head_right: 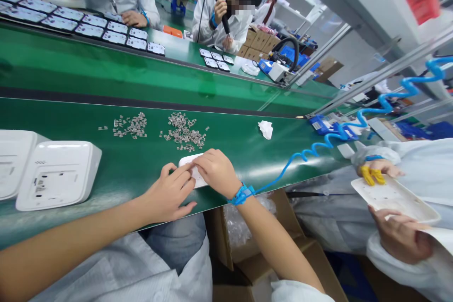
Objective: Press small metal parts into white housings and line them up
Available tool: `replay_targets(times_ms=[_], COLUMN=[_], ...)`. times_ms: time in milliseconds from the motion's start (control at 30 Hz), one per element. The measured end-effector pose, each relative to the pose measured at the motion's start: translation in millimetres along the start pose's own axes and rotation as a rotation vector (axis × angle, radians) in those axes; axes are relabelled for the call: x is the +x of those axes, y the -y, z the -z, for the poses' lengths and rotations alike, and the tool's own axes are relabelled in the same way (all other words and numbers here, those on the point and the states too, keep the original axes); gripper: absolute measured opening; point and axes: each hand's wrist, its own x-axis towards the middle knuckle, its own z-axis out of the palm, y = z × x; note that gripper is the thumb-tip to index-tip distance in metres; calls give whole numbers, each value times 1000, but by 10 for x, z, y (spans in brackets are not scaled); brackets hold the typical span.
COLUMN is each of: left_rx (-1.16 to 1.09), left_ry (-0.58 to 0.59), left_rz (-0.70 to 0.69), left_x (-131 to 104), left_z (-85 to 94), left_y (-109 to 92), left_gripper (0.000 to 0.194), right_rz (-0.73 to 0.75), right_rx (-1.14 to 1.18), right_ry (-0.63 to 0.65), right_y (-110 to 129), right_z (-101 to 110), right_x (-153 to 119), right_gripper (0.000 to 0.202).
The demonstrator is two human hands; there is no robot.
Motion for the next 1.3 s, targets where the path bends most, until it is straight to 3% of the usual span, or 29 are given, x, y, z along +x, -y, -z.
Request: replay_targets(times_ms=[133, 467, 667, 967, 1300], left_rx=[28, 32, 91, 58, 25], left_ry=[4, 23, 6, 6, -69], left_rz=[-2, 5, -28, 7, 8], left_x=[10, -4, -15, -31, -35], left_z=[-11, -12, -8, 34, -57], left_y=[-2, -17, -26, -50, -62], left_gripper=[39, 47, 41, 41, 54], right_rz=[34, 299, 48, -115, 79], right_rx=[-23, -111, -22, -104, -297], right_ry=[36, 212, -43, 141, 256], right_y=[16, 53, -7, 35, 107], right_z=[15, 128, 19, 103, 172], right_x=[-15, 62, 25, 194, 285], right_gripper=[20, 25, 15, 6, 14])
